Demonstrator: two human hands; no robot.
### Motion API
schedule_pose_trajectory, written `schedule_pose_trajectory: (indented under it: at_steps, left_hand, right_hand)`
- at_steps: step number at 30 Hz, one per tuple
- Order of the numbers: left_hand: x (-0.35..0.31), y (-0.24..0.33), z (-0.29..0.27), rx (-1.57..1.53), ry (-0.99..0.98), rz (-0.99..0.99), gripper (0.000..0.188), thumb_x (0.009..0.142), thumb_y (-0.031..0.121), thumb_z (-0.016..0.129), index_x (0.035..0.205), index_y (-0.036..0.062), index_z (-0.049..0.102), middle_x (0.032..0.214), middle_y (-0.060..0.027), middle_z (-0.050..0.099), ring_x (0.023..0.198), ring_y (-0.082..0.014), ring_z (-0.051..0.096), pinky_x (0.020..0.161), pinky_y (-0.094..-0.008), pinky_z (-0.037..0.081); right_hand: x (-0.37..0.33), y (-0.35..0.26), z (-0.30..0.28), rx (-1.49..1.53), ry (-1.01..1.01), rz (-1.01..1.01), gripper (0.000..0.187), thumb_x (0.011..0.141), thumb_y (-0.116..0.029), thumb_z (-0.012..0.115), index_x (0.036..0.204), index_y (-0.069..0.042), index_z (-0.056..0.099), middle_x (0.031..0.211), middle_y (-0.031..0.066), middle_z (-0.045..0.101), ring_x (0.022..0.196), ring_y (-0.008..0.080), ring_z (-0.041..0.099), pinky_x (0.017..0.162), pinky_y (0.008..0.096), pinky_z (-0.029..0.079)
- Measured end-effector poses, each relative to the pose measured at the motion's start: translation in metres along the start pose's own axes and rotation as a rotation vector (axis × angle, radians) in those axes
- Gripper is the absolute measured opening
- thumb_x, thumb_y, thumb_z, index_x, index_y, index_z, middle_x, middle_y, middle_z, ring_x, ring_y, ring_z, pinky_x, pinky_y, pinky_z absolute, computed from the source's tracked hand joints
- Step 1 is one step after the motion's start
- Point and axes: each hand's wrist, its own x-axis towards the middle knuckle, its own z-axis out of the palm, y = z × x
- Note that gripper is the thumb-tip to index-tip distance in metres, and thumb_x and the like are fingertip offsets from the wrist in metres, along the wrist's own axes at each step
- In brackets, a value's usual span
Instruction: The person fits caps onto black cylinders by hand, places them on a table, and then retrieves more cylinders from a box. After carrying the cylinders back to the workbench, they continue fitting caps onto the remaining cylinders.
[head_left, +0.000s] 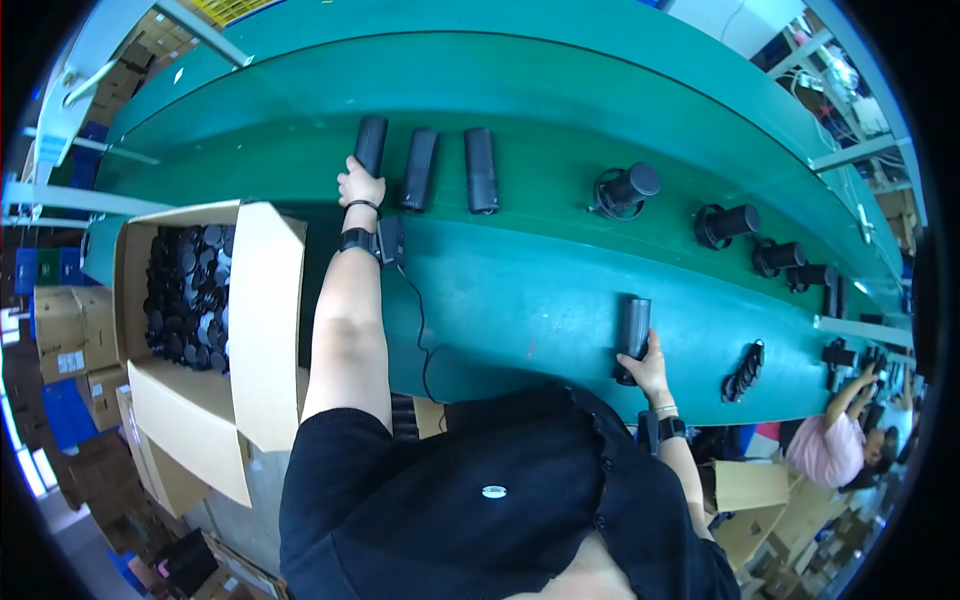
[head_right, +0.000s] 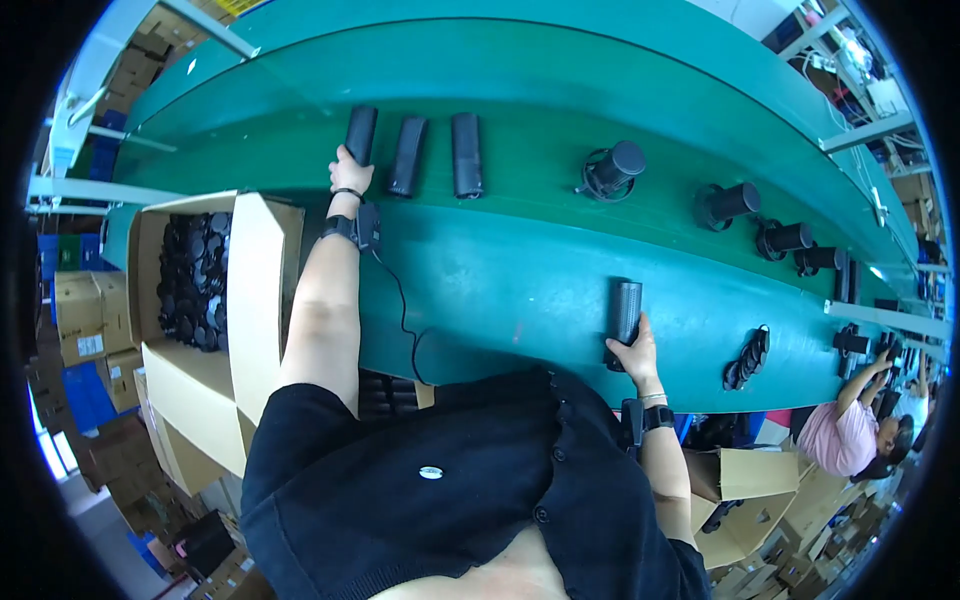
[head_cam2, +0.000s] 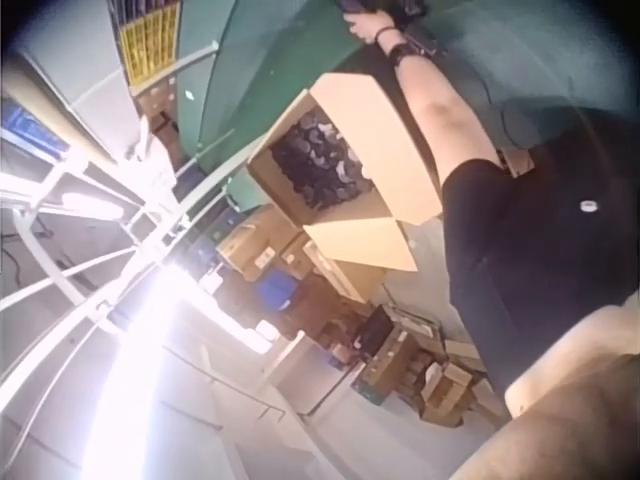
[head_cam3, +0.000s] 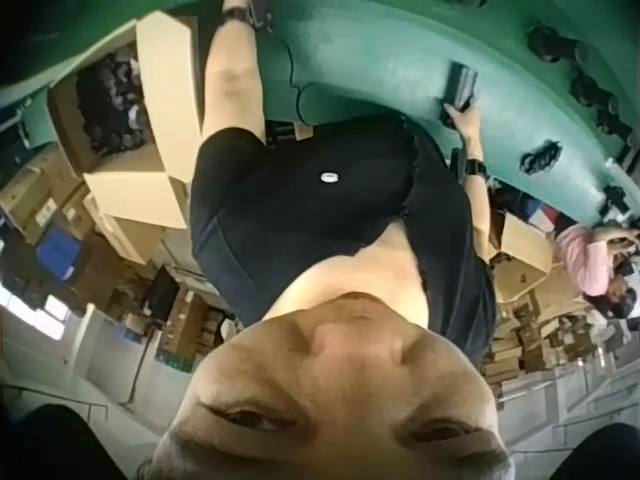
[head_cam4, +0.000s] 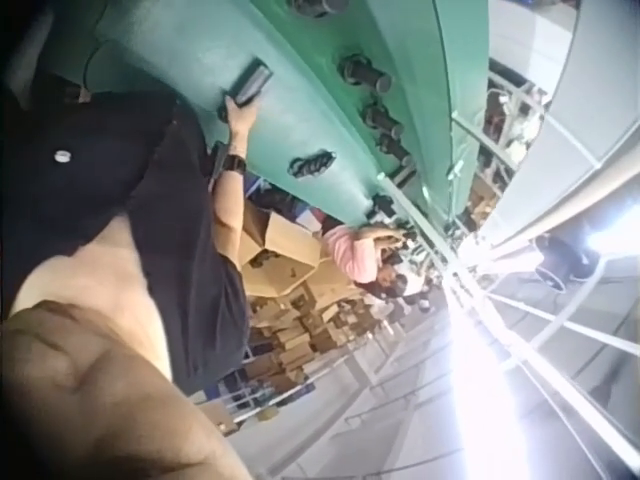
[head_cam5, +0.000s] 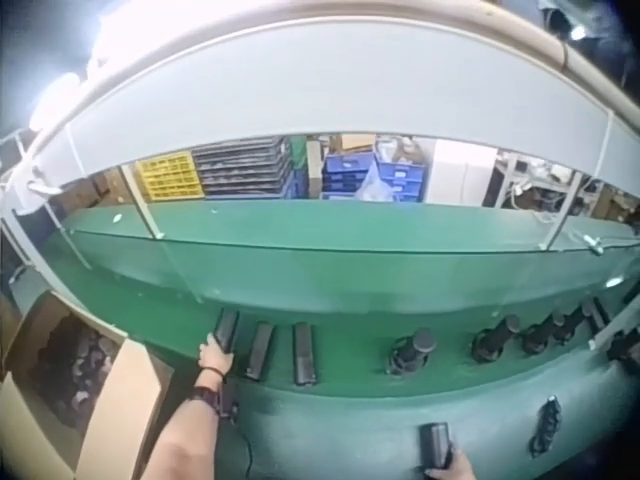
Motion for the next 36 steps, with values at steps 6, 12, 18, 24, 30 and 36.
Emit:
schedule_pose_trajectory:
  at_steps: [6,12,18,24,30,36]
  left_hand:
    - [0.044,-0.045,0.021,-0.028,-0.130,0.053,0.082,0.077,0.035,0.073,0.143,0.0252,0.025,0.125,-0.0216,0.049,0.116,-0.0378,0.050,0.093,-0.0510,0.044]
    - [-0.066,0.022,0.003,-0.563,0.269,0.721,0.048,0.077,0.027,0.072,0.116,0.0056,0.055,0.106,-0.0171,0.058,0.101,-0.0309,0.054,0.083,-0.0454,0.045]
    - [-0.287,0.064,-0.023,-0.887,-0.763,1.130,0.085,0.064,0.026,0.085,0.135,0.0086,0.042,0.138,-0.0128,0.039,0.131,-0.0269,0.036,0.105,-0.0395,0.034]
    - [-0.316,0.041,-0.007,-1.170,-0.997,0.782,0.067,0.065,0.012,0.084,0.123,0.0083,0.050,0.134,-0.0121,0.043,0.129,-0.0264,0.038,0.104,-0.0387,0.036]
    - [-0.319,0.029,0.015,-0.836,-0.707,1.193,0.071,0.062,0.017,0.084,0.123,0.0086,0.049,0.129,-0.0134,0.045,0.127,-0.0340,0.038,0.106,-0.0453,0.032]
    - [-0.318,0.026,0.015,-0.833,-0.758,1.210,0.066,0.071,0.021,0.077,0.126,0.0082,0.043,0.128,-0.0153,0.043,0.126,-0.0344,0.036,0.106,-0.0454,0.030]
  right_hand:
    - [0.003,-0.069,-0.013,0.422,-0.225,-0.272,0.084,0.069,0.005,0.072,0.139,-0.002,0.028,0.127,0.0110,0.049,0.122,0.0192,0.045,0.103,0.0332,0.037]
    - [0.005,-0.115,-0.005,0.247,-0.183,-0.459,0.077,0.068,0.003,0.075,0.133,-0.005,0.036,0.119,0.0084,0.054,0.117,0.0174,0.049,0.102,0.0342,0.038]
    - [-0.004,-0.151,0.031,0.229,-0.205,-0.606,0.069,0.068,-0.008,0.075,0.129,-0.006,0.042,0.121,0.0167,0.052,0.114,0.0326,0.051,0.096,0.0384,0.042]
    - [0.000,-0.137,0.027,0.326,-0.318,-0.652,0.053,0.074,-0.008,0.070,0.124,-0.004,0.051,0.125,0.0110,0.047,0.113,0.0228,0.050,0.092,0.0333,0.044]
    - [-0.010,-0.146,0.022,0.866,-0.518,-0.360,0.013,0.091,-0.012,0.061,0.102,-0.006,0.060,0.088,-0.0017,0.060,0.084,0.0077,0.056,0.075,0.0235,0.046]
    - [-0.011,-0.135,0.035,0.795,-0.504,-0.375,0.013,0.091,-0.014,0.061,0.101,-0.005,0.060,0.088,-0.0012,0.059,0.081,0.0069,0.054,0.071,0.0230,0.045]
